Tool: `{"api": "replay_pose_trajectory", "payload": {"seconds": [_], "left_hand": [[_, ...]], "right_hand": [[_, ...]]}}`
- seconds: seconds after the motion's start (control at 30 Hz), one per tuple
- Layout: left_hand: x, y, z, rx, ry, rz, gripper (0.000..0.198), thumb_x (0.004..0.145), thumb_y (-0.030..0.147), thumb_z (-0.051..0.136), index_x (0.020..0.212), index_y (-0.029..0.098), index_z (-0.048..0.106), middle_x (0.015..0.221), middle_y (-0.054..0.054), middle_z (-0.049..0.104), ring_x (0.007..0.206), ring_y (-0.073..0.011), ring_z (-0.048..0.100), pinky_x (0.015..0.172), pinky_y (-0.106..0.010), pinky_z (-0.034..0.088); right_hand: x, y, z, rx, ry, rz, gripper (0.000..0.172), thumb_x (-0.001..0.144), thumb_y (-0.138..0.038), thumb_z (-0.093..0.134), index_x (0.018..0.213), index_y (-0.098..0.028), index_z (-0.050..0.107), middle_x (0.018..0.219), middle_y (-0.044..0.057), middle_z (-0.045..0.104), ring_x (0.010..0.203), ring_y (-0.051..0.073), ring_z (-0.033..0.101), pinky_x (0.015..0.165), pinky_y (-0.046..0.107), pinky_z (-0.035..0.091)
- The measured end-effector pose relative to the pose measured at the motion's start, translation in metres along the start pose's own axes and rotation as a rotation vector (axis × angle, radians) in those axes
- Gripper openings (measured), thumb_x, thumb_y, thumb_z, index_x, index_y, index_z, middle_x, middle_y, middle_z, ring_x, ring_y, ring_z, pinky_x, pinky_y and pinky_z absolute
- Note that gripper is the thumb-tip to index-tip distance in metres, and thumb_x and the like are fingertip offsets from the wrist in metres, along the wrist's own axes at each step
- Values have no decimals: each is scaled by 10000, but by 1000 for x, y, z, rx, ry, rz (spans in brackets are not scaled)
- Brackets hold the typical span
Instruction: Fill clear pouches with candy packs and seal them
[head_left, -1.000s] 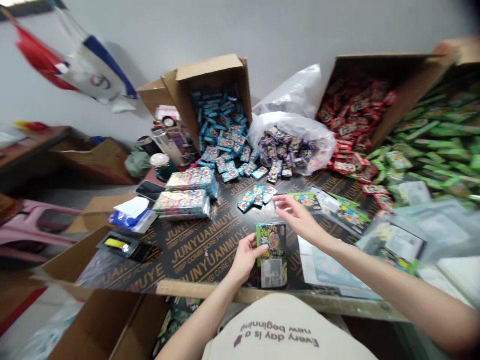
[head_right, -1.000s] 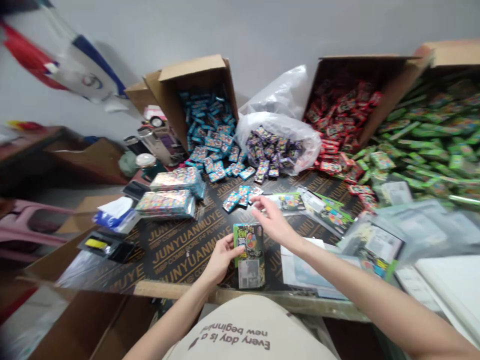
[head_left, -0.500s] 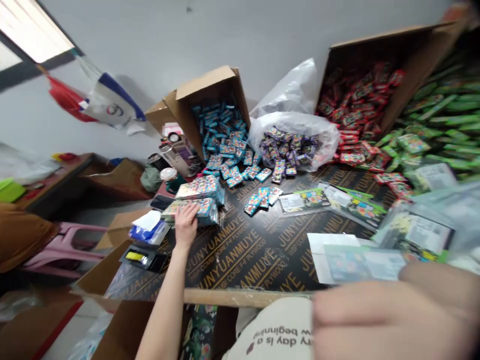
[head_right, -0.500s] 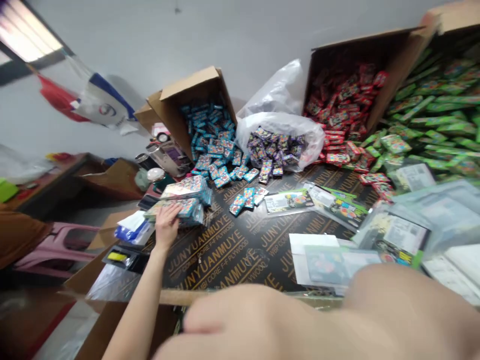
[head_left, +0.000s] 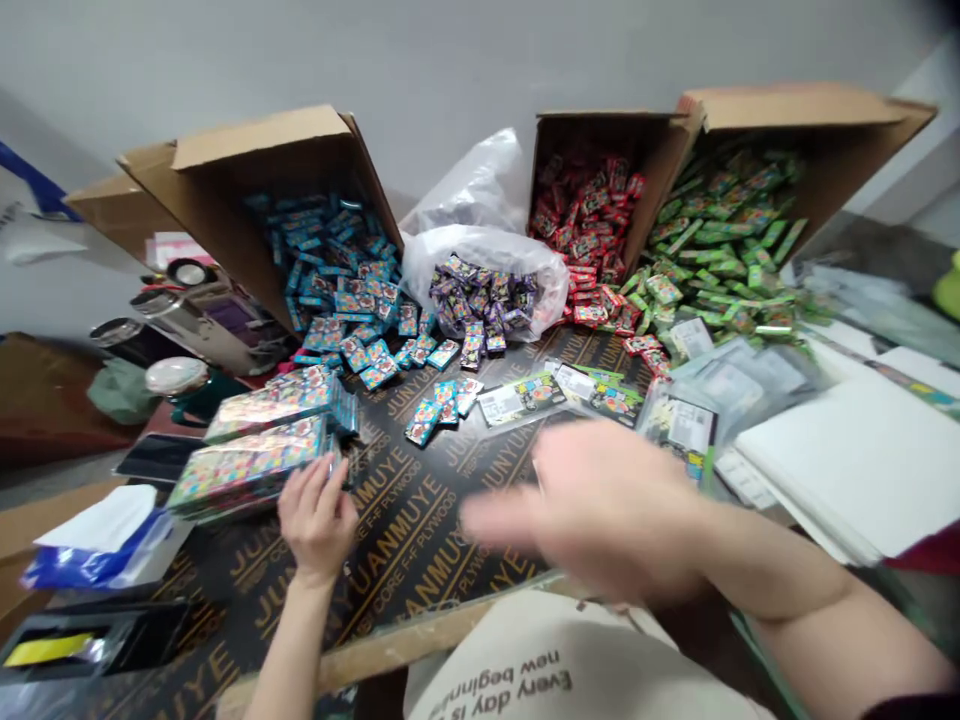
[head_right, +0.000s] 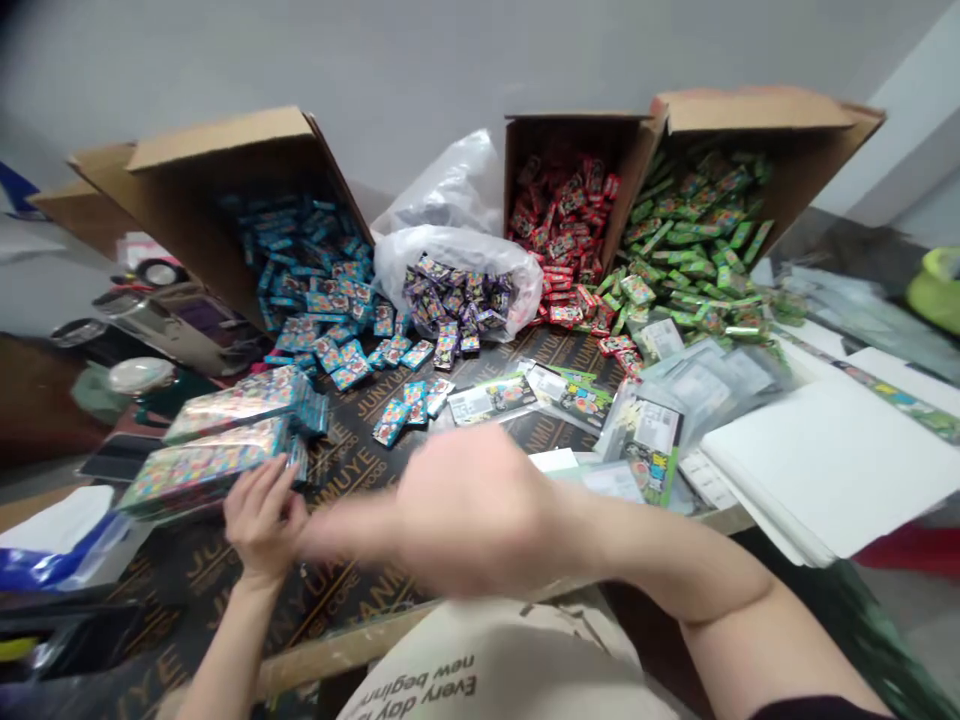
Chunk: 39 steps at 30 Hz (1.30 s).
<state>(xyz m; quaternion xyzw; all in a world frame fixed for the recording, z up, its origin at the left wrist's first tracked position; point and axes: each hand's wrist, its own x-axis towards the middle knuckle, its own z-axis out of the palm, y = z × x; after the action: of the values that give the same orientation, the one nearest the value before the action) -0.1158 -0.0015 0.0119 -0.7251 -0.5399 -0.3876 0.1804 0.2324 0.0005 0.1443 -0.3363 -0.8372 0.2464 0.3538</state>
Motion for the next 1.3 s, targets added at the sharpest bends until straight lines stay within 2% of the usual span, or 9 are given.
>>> {"api": "replay_pose_trajectory", "payload": {"seconds": [0.1,0.2,0.33,0.43,0.57,0.77,0.9,1.0,1.3], "left_hand": [[-4,38,13,-156,-143,64,470,704,45,518,1136,224,558,1163,-88,580,1102,-241,504,938,-448,406],[-4,73,26,-265,-247,44,404,737,47,485,1095,209,579,1147,-91,582,1103,-231,497,923,-443,428],[5,94,33,-398,-416,-19,353,768,97,475,1072,224,600,1185,-85,561,1139,-236,467,944,-459,403],[21,87,31,-552,-488,-326,268,780,251,531,1027,216,627,1176,-87,571,1119,-247,484,965,-458,365],[51,81,25,-929,-585,-864,450,791,495,460,1033,149,617,1098,-120,615,1045,-251,539,925,-426,380],[64,138,6,-1794,-1120,-955,570,704,614,454,1050,185,602,962,-94,651,919,-255,593,776,-401,449],[55,159,-4,-1844,-869,-1062,404,633,386,569,952,145,627,919,-95,647,861,-223,590,793,-344,432],[48,159,-1,-1842,-802,-1017,589,535,381,624,1069,138,573,1067,-130,597,932,-260,560,782,-350,432],[36,150,22,-1653,-976,-1002,733,426,490,719,1062,147,594,954,-103,643,820,-263,589,643,-301,424]], "right_hand": [[40,65,3,-206,-172,97,444,736,-339,622,1155,-215,546,1060,129,565,1014,228,509,841,386,403],[51,136,8,-472,-405,432,921,518,-467,755,1311,-197,370,1375,230,263,1272,393,192,937,586,217],[46,183,16,-486,-392,491,764,464,-431,779,1131,-163,521,1319,227,361,1248,403,227,930,610,153],[46,170,15,-377,-303,381,309,686,-318,652,932,-147,577,995,118,607,1001,258,504,925,499,241],[52,106,9,-241,-302,73,105,817,-236,526,884,-202,600,817,4,632,824,135,527,960,402,200],[37,18,21,-363,-346,-468,134,805,-180,534,901,-239,606,791,12,599,933,175,467,989,453,117],[19,23,27,-345,61,-251,372,748,-284,629,1102,-254,520,1100,75,524,1086,237,415,977,447,181],[13,37,26,-111,290,34,512,692,-375,674,1129,-209,466,1064,88,517,999,229,471,876,377,337],[13,36,23,106,-115,17,264,659,-383,702,671,-160,563,670,14,559,693,155,497,668,273,387]]}}
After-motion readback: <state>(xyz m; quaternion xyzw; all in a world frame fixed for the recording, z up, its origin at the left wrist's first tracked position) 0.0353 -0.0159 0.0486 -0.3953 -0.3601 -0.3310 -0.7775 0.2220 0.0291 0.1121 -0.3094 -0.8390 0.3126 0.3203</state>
